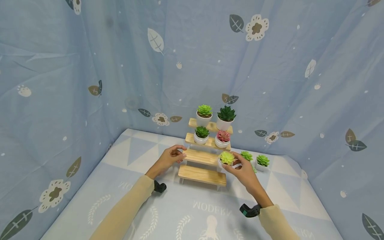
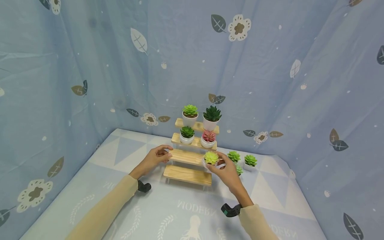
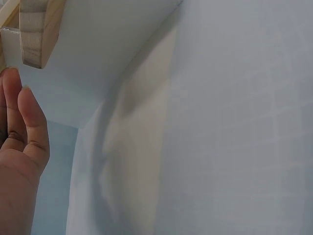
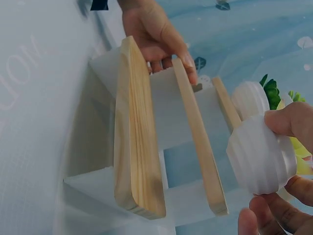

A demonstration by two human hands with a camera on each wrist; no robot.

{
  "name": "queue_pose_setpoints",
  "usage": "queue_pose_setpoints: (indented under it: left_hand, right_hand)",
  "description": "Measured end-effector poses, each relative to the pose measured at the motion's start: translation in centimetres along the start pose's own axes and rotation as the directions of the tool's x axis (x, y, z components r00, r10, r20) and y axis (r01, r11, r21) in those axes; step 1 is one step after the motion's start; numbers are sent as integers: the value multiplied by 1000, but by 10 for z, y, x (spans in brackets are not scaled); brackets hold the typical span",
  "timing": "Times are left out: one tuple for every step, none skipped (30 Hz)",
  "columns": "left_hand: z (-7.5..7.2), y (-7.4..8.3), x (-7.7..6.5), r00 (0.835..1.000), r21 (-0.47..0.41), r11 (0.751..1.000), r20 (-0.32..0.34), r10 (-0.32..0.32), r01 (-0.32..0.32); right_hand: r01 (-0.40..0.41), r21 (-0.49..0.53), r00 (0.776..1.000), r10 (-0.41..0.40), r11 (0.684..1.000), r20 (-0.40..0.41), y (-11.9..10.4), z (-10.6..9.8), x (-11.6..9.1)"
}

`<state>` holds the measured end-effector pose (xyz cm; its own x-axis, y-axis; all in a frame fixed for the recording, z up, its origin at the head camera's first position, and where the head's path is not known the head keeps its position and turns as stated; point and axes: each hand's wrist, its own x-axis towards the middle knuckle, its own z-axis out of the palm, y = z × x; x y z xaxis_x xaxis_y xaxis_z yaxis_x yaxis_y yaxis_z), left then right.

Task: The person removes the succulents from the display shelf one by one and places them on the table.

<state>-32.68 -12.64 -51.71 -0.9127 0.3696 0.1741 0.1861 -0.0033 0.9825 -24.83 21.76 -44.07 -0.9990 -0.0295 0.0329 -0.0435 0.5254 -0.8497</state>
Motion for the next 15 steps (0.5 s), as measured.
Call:
queue_pose_setpoints:
  left_hand:
    - [0, 0, 0, 1000, 0, 1000, 1, 1, -1]
    - [0, 1, 0, 1000, 1, 1000, 3, 3, -3]
    - [0, 1, 0, 1000, 0, 1000, 4, 4, -4]
    - [0, 1, 0, 1000, 0, 1000, 6, 5, -5]
    - [0, 0, 0, 1000, 0, 1000, 7, 5, -5]
    - [0, 0, 0, 1000, 0, 1000, 7, 5, -5]
    - [0, 0, 1, 1000, 0, 1000, 7, 5, -5]
    - [0, 0, 1, 1000, -1, 1000, 7, 5, -5]
    - [0, 0, 1, 1000, -2, 1000, 6, 5, -5]
    - [0, 0, 1, 1000, -2, 1000, 6, 4, -4]
    - [0, 0, 1, 1000, -2, 1000, 5, 3, -3]
    - [0, 0, 1, 1000, -3, 1000, 5, 3, -3]
    - [0, 0, 1, 1000, -2, 1000, 5, 2, -2]
    - [0, 0, 1, 1000, -1, 1000, 5, 2, -2]
    - [0, 0, 1, 1000, -1, 1000, 5, 2, -2]
  right_hand:
    - [-6, -1, 1000, 6, 1000, -3, 1, -1, 0]
    - [-12, -2, 1000, 12, 1000, -6, 1, -3, 0]
    - [-16, -1, 1000, 16, 1000, -8, 1, -4, -1]
    - [-20, -2, 1000, 20, 1000, -10, 2, -5, -1]
    - [-21, -3, 1000, 21, 1000, -13, 2, -6, -2]
    - [-23, -4, 1000, 23, 1000, -14, 2, -8, -2]
    - [-21, -6, 1000, 21, 1000, -16, 2, -9, -3]
    - [-21, -8, 1000, 21, 1000, -18, 2, -10, -3]
    - [-21, -12, 1000, 20, 1000, -21, 3, -11, -4]
    - [-21, -14, 1000, 21, 1000, -23, 3, -12, -4]
    - [-19, -15, 1000, 19, 1000, -25, 4, -13, -4]
    - [-18, -16, 999, 18, 1000, -29, 5, -13, -4]
    - [-16, -17, 999, 15, 1000, -33, 6, -14, -4]
    - [-15, -15, 999, 14, 1000, -36, 7, -15, -4]
    - [-13, -13, 999, 12, 1000, -40, 7, -16, -4]
